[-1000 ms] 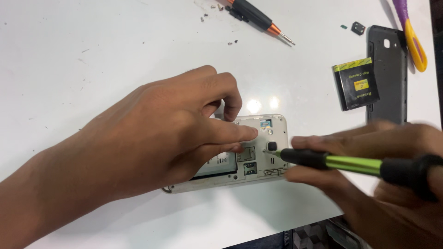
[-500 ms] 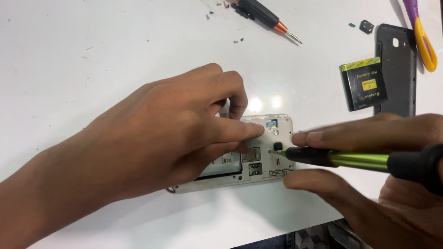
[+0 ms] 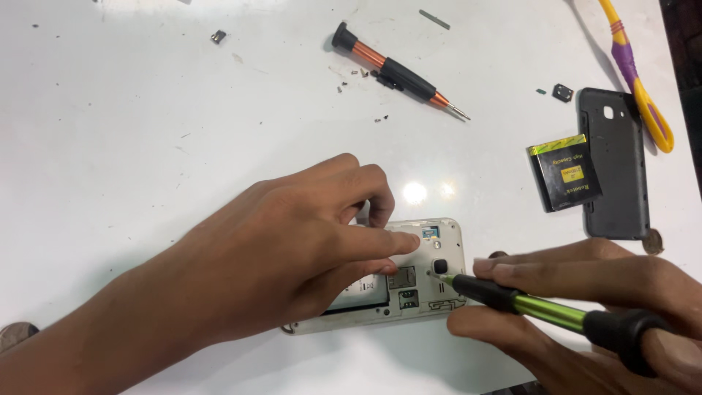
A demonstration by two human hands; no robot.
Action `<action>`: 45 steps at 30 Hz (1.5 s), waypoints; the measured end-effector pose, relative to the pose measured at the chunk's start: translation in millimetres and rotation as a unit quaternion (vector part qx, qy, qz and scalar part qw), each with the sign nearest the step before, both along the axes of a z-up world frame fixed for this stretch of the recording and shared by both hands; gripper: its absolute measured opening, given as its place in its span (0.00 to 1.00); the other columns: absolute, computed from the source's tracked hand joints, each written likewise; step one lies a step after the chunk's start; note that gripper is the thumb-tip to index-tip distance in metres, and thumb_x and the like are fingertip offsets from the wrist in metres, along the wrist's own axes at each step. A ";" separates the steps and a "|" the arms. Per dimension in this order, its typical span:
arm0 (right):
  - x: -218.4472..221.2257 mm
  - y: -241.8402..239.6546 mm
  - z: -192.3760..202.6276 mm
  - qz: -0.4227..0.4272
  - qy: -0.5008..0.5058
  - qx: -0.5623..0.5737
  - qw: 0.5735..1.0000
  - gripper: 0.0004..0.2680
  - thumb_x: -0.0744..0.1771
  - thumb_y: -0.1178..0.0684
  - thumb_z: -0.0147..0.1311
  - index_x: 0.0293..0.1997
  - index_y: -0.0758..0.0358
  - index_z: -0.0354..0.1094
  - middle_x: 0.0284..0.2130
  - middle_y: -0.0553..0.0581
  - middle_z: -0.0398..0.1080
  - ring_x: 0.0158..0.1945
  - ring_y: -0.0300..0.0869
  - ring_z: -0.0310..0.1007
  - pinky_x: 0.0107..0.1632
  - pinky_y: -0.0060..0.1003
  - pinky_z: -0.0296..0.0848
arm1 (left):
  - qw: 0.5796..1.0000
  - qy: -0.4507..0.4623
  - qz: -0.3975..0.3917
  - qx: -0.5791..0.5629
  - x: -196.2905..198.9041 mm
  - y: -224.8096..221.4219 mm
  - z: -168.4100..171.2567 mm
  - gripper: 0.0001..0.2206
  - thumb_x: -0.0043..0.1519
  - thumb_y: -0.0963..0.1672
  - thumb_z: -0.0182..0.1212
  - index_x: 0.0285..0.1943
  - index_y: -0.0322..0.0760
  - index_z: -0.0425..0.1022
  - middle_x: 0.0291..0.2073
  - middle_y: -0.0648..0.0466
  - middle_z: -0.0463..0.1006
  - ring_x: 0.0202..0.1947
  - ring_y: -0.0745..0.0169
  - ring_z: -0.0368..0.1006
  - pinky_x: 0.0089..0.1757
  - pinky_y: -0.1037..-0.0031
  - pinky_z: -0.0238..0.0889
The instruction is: The person uses a screwdriver to remove screws from the back of a white smartphone. They continue unscrewing multiple screws around the device's frame while holding it steady.
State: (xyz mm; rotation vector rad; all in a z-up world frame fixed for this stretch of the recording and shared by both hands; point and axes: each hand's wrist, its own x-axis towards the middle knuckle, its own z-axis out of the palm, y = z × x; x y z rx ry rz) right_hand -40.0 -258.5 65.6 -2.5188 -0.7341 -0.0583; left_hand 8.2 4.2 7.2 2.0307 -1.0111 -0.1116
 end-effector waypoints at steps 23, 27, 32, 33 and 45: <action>15.4 -90.3 -4.8 -0.139 0.670 0.113 0.721 0.29 0.68 0.26 0.39 0.70 0.56 0.54 0.62 0.65 0.57 0.64 0.48 0.63 0.67 0.52 0.69 | 1.000 0.004 0.031 0.003 -6.4 -2.7 3.0 0.07 0.59 0.44 0.68 0.44 0.44 0.83 0.35 0.60 0.75 0.34 0.69 0.71 0.29 0.74 0.69; 10.5 -64.5 3.7 -0.179 0.589 0.101 0.781 0.24 0.70 0.31 0.40 0.66 0.58 0.59 0.54 0.66 0.63 0.52 0.50 0.75 0.57 0.48 0.79 | 0.999 0.026 0.027 -0.007 -7.7 -1.7 0.6 0.06 0.58 0.44 0.68 0.43 0.44 0.83 0.34 0.61 0.75 0.31 0.69 0.71 0.28 0.73 0.67; -19.3 -36.1 -7.9 -0.166 0.315 0.111 0.928 0.17 0.71 0.41 0.41 0.54 0.67 0.67 0.46 0.66 0.74 0.45 0.48 0.82 0.48 0.41 0.85 | 0.999 0.044 0.031 0.003 -6.4 -1.3 -0.1 0.06 0.59 0.46 0.68 0.43 0.46 0.83 0.34 0.62 0.75 0.29 0.69 0.71 0.28 0.72 0.67; -23.8 -30.0 -9.4 -0.143 0.272 0.108 0.945 0.17 0.71 0.41 0.42 0.53 0.68 0.67 0.46 0.67 0.74 0.46 0.48 0.81 0.50 0.40 0.85 | 0.998 0.047 0.031 0.008 -6.5 -1.2 -0.1 0.06 0.59 0.46 0.69 0.43 0.46 0.83 0.33 0.62 0.75 0.29 0.70 0.71 0.28 0.72 0.67; -2.1 -13.8 -1.8 -0.053 0.040 -0.015 0.998 0.11 0.65 0.52 0.61 0.47 0.66 0.69 0.38 0.57 0.80 0.40 0.41 0.84 0.41 0.29 0.87 | 0.999 0.015 0.032 -0.004 -6.1 -0.7 -0.6 0.06 0.61 0.46 0.69 0.44 0.45 0.84 0.34 0.60 0.75 0.28 0.67 0.72 0.28 0.70 0.67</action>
